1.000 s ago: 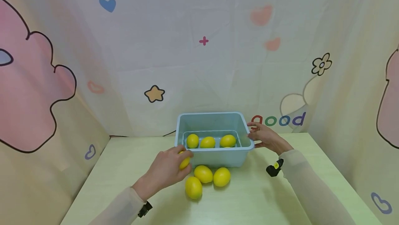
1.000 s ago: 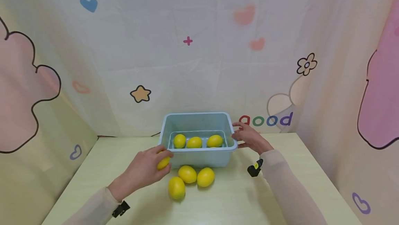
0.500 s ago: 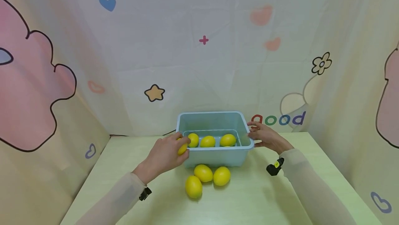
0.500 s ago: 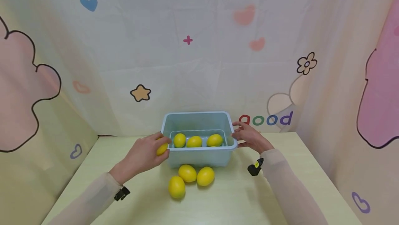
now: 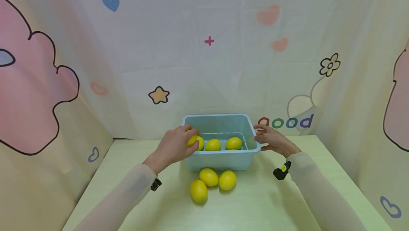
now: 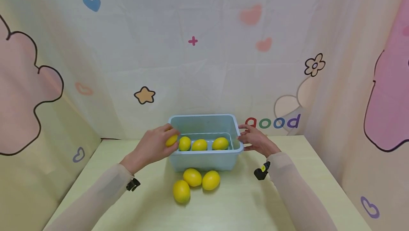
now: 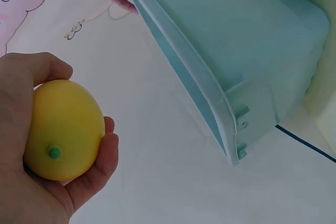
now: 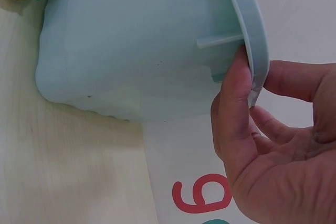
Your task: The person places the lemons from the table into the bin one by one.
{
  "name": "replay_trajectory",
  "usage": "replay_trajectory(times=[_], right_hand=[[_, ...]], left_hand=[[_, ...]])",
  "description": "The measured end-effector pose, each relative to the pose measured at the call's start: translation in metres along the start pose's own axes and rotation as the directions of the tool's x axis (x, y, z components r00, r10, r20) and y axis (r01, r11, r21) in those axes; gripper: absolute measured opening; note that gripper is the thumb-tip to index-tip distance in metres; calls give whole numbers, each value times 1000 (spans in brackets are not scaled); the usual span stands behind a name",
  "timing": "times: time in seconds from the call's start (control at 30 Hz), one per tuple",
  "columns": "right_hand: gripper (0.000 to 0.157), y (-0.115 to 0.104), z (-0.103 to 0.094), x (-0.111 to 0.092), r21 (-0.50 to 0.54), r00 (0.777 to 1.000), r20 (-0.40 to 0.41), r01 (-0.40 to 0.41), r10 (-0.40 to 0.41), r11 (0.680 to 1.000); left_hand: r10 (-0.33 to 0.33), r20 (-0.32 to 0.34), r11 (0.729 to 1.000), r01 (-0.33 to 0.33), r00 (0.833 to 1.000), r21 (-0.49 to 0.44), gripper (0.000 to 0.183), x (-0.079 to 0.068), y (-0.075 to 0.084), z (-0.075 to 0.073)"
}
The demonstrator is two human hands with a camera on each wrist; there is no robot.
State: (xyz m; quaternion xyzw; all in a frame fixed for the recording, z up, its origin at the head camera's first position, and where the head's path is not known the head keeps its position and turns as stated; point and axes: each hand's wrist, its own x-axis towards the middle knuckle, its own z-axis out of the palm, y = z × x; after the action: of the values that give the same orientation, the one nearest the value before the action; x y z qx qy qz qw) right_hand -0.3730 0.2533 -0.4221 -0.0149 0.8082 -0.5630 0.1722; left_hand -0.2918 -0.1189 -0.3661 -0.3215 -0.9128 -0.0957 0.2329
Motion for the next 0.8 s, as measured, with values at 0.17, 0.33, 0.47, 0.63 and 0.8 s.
replay_trajectory(times=[0.17,0.33,0.47,0.63,0.8], right_hand=[[69,0,0,2,14,1000,6,-7,7,1000],[68,-1,0,1,5,1000,9,-6,6,1000],[68,-1,-1,1,-1,1000,6,-9,9,1000],[68,0,0,2,1,1000,7,-19,19,1000],[68,1,-1,2,-3,1000,4,-15,15,1000]], left_hand=[[28,-11,1000,-28,1000,-4,23,10,-5,2],[41,20,999,-41,999,-17,24,23,-9,-2],[18,69,999,-15,997,-45,25,33,-11,-6],[-23,141,999,29,990,-45,29,45,-13,-8],[-61,202,995,74,977,-60,30,55,-14,-8]])
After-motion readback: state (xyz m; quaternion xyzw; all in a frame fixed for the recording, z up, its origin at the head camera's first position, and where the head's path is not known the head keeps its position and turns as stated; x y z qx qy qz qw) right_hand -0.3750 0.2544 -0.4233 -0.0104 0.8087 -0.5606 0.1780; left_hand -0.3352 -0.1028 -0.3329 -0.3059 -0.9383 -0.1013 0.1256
